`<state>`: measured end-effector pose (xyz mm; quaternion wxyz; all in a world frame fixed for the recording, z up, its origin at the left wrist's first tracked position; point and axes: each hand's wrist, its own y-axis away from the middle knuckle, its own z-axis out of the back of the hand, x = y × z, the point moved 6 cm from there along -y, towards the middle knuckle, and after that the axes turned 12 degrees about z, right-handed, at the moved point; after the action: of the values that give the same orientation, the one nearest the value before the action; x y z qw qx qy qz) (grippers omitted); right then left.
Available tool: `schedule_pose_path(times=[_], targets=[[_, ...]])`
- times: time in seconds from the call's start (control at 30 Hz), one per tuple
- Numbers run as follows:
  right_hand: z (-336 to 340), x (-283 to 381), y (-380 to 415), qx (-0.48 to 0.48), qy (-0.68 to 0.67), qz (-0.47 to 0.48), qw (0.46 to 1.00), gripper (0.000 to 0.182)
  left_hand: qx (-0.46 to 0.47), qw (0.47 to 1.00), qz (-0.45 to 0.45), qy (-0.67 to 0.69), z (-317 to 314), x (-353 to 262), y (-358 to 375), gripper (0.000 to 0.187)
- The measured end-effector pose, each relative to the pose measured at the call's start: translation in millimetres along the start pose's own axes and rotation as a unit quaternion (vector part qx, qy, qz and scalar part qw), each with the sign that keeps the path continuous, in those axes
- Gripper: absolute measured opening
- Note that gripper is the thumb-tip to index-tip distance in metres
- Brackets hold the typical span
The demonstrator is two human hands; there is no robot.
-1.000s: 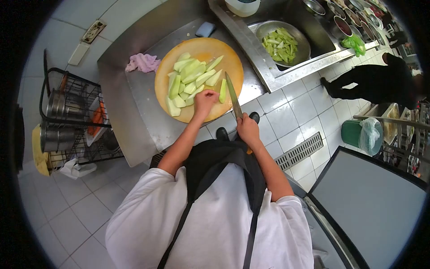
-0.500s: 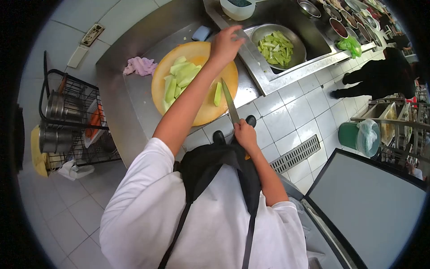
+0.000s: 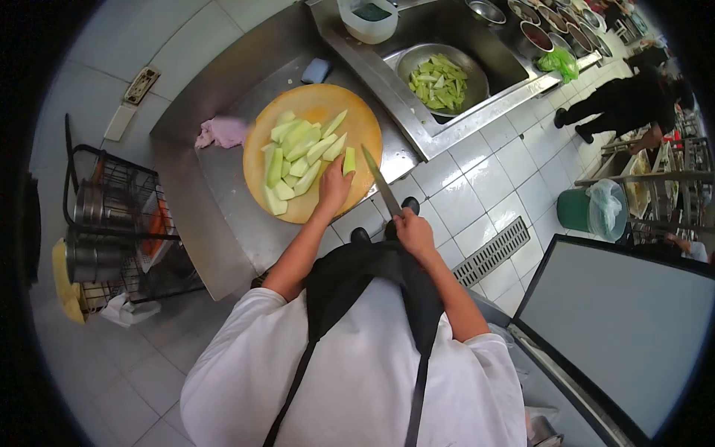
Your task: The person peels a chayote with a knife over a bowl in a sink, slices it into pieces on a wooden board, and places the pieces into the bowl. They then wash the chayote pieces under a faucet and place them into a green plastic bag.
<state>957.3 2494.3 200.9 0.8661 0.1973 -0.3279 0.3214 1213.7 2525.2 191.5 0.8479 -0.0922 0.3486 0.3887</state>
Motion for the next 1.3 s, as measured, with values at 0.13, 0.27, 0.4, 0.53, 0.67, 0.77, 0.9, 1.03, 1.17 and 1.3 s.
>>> schedule_pose_path(times=[0.13, 0.27, 0.4, 0.53, 0.67, 0.77, 0.9, 1.03, 1.17, 1.3], targets=[[26.5, 15.0, -20.8, -0.038, 0.065, 0.03, 0.997, 0.024, 0.028, 0.995, 0.08, 0.053, 6.2, 16.3, -1.4, 0.051], [15.5, 31.9, -69.9, -0.098, 0.07, 0.086, 0.989, 0.033, -0.07, 0.996, 0.04, -0.041, 44.6, 0.4, 14.6, 0.043], [-11.2, 68.0, -126.7, -0.119, 0.036, 0.1, 0.987, 0.041, -0.113, 0.993, -0.007, -0.016, 55.4, -4.0, 30.5, 0.035], [-44.7, 77.7, -145.2, -0.052, 0.01, 0.077, 0.996, 0.047, -0.074, 0.996, -0.044, -0.007, 38.9, -9.8, 40.2, 0.035], [0.4, 68.9, -140.2, -0.056, -0.066, 0.139, 0.987, 0.021, -0.072, 0.991, -0.086, -0.077, 24.0, -20.6, 47.9, 0.044], [96.8, 44.4, -170.3, -0.079, -0.081, 0.146, 0.983, 0.017, -0.079, 0.988, -0.064, -0.116, 9.6, -26.2, 48.5, 0.051], [205.1, -88.9, -298.7, -0.212, 0.066, 0.152, 0.963, 0.018, -0.08, 0.986, -0.003, -0.144, 8.7, -51.4, 46.4, 0.06], [264.0, -253.9, -444.9, -0.097, 0.168, -0.046, 0.98, 0.036, -0.082, 0.977, 0.075, -0.18, 3.0, -73.4, 53.2, 0.057], [254.3, -391.9, -547.0, -0.074, 0.158, -0.206, 0.963, 0.047, -0.108, 0.963, 0.165, -0.182, -8.7, -112.3, 64.2, 0.054], [212.1, -468.9, -593.0, 0.083, 0.111, -0.202, 0.969, 0.051, -0.16, 0.941, 0.248, -0.168, -21.4, -154.7, 69.6, 0.051]])
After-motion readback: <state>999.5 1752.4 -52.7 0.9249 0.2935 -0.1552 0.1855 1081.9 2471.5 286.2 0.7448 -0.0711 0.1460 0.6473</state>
